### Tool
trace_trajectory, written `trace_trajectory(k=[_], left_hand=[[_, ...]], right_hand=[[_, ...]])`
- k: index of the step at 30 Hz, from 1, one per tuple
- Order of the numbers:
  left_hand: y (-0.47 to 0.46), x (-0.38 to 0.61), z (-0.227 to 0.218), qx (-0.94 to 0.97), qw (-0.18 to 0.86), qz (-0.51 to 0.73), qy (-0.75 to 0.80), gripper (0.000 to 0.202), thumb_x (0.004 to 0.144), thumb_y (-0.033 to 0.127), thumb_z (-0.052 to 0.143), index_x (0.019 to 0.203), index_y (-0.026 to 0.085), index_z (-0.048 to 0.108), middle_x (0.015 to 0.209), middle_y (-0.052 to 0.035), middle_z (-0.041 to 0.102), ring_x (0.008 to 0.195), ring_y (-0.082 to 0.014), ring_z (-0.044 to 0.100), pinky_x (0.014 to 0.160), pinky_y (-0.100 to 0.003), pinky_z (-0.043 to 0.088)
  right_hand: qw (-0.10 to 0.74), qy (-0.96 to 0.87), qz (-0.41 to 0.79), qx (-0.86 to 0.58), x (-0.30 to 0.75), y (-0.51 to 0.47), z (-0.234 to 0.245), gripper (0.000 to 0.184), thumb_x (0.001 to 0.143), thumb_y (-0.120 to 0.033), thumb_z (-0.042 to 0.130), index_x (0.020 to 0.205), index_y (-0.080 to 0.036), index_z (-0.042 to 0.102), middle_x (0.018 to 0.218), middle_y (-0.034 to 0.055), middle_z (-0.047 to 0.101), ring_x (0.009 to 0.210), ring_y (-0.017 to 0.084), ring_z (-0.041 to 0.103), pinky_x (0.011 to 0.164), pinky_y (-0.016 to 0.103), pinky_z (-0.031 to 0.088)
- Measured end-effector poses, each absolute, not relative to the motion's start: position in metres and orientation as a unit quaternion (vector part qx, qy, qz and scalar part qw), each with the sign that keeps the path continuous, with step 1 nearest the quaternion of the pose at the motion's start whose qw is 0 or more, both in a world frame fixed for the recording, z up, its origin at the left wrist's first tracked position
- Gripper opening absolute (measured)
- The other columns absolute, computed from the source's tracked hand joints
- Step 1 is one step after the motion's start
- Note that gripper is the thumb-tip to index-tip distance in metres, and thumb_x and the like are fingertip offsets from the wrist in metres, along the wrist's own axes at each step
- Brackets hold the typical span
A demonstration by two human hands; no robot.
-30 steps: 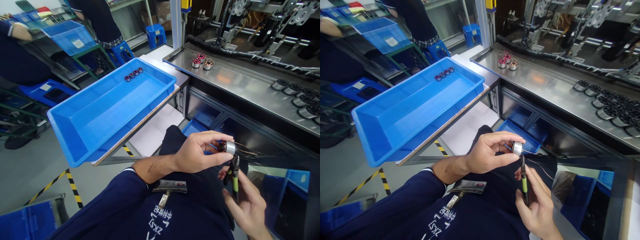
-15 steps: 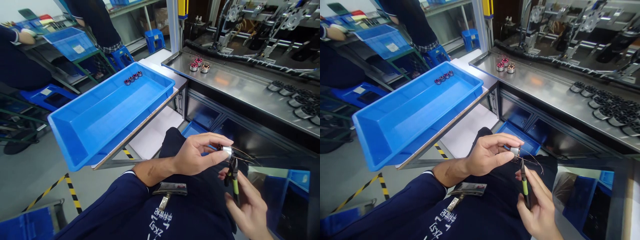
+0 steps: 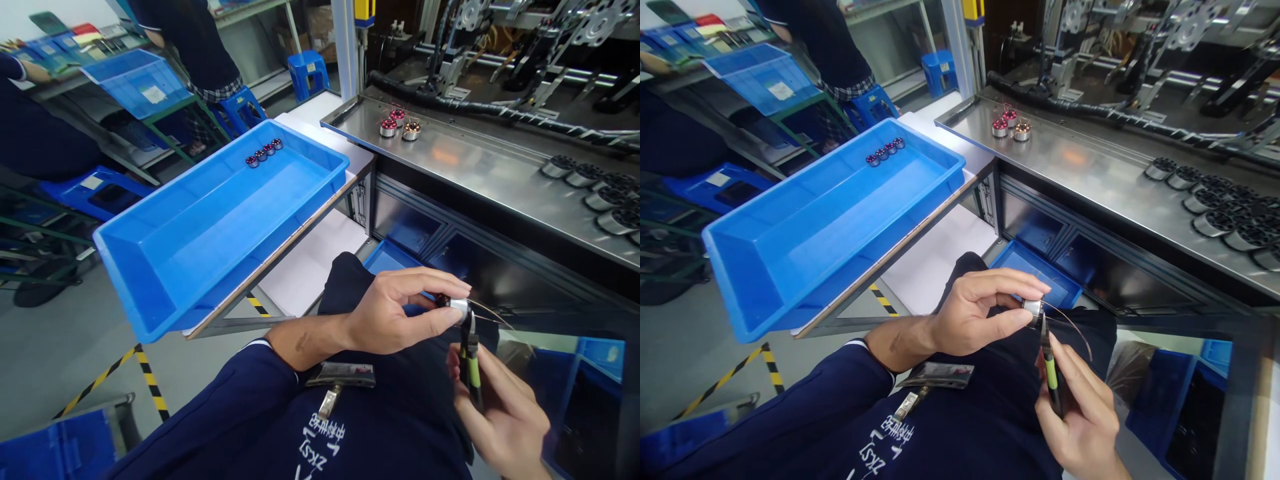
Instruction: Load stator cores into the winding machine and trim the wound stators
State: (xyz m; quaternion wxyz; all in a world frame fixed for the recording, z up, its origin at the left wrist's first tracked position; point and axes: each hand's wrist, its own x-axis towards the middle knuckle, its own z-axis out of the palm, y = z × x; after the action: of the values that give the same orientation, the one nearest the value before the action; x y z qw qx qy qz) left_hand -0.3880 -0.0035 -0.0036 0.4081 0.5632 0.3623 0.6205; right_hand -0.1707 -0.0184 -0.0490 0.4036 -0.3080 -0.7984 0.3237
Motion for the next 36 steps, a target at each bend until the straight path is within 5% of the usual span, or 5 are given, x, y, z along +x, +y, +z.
trace_trajectory(k=[9,15,25,31,36], left_hand=[[-0.003,-0.386,-0.003,0.573,0.4,0.624,0.35,0.018,0.088,0.018,0.072,0.104,0.01,0.075,0.115,-0.016,0.076,0.103,-0.0201,0.076,0.077,-0.021,0.066],[-0.003,-0.385,-0.001,0.591,0.392,0.623,0.329,0.019,0.087,0.016,0.073,0.105,0.011,0.075,0.116,-0.0163,0.077,0.103,-0.0211,0.077,0.079,-0.023,0.067],[0.001,-0.389,-0.007,0.623,0.387,0.597,0.325,0.021,0.084,0.023,0.079,0.103,0.014,0.077,0.123,-0.014,0.073,0.103,-0.0203,0.076,0.081,-0.025,0.066],[0.012,-0.398,-0.021,0.703,0.256,0.604,0.277,0.058,0.077,0.024,0.086,0.131,0.017,0.065,0.13,-0.0156,0.065,0.111,-0.0233,0.072,0.09,-0.03,0.066],[0.013,-0.399,-0.024,0.745,0.207,0.576,0.266,0.037,0.083,0.02,0.079,0.119,0.017,0.07,0.129,-0.0149,0.066,0.11,-0.0215,0.073,0.095,-0.033,0.065]], right_hand=[[0.399,-0.817,0.274,-0.314,-0.175,-0.014,-0.041,0.073,0.088,-0.006,0.058,0.155,-0.031,0.045,0.119,0.0046,0.07,0.102,0.019,0.073,0.093,0.029,0.061],[0.405,-0.815,0.277,-0.308,-0.177,-0.015,-0.038,0.079,0.087,-0.004,0.056,0.157,-0.036,0.039,0.126,0.0028,0.067,0.102,0.017,0.072,0.091,0.026,0.061],[0.412,-0.748,0.339,-0.396,-0.163,-0.015,-0.044,0.059,0.089,-0.011,0.064,0.146,-0.027,0.058,0.096,0.0021,0.074,0.072,0.013,0.072,0.073,0.021,0.063],[0.379,-0.727,0.415,-0.394,-0.147,-0.022,-0.033,0.055,0.09,-0.013,0.063,0.143,-0.029,0.06,0.103,0.003,0.077,0.08,0.016,0.077,0.077,0.02,0.063],[0.35,-0.714,0.447,-0.411,-0.13,-0.039,-0.033,0.051,0.089,-0.022,0.067,0.14,-0.025,0.063,0.104,0.0064,0.078,0.078,0.021,0.077,0.074,0.023,0.064]])
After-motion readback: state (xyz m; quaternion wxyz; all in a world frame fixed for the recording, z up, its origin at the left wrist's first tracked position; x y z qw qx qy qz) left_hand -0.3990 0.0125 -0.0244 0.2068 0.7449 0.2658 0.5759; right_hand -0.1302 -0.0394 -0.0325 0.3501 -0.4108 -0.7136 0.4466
